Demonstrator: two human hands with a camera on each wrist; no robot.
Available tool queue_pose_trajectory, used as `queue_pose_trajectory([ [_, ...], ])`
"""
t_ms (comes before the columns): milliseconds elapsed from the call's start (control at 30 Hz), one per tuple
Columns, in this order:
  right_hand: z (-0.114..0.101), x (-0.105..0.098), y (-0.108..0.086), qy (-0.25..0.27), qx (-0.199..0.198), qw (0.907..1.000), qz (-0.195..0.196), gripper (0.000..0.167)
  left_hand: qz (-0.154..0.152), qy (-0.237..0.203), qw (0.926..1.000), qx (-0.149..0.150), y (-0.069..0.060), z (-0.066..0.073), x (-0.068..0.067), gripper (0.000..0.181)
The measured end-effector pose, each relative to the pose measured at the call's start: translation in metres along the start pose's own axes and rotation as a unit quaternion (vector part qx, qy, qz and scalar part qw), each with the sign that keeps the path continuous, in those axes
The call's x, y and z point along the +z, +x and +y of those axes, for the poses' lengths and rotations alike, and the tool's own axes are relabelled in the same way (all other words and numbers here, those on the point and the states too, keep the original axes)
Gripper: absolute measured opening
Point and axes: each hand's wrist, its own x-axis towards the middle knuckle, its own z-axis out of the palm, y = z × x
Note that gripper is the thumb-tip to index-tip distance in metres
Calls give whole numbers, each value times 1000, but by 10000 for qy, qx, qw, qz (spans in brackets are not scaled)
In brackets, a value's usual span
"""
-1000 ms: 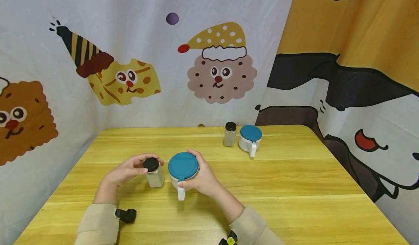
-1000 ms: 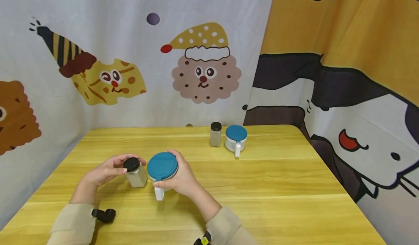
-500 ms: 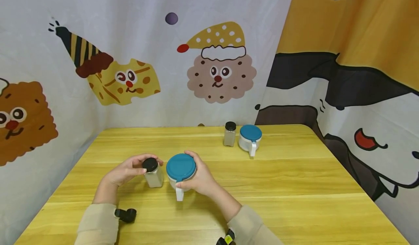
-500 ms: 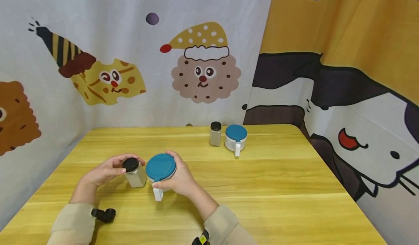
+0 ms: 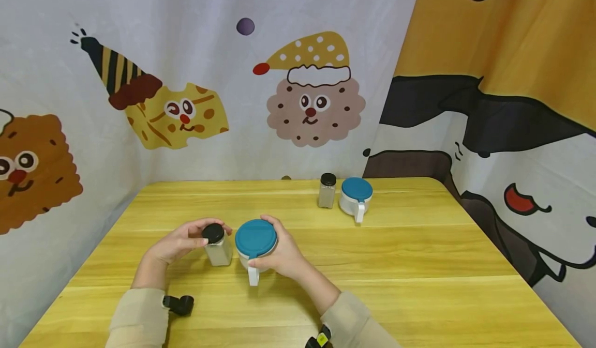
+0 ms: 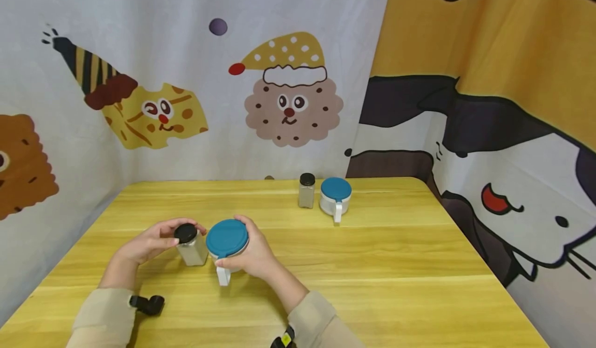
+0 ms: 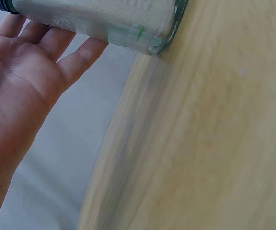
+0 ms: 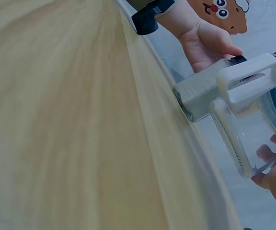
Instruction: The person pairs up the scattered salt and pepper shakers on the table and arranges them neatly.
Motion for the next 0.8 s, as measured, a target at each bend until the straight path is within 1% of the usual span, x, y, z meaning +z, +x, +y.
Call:
queue_pose_trajectory([
  [267,1,3,1,34,42,10000,-21,95,-91,-19,9999,60,2,3,2,43],
  [400,3,4,1,57,57,10000,-49,96,-80,-24,9999,59,2,4,2,43],
  [633,5,6,1,-34,114,9999,-48,98,-148,29,9998,117,2,5,3,43],
  [733,2,7,1,-64,184,9998,-60,99,-144,59,9998,138,2,5,2,43],
  [800,-5,7,-1,-90,194,9997,-79,98,-100,41,9999,90,2,5,3,43],
])
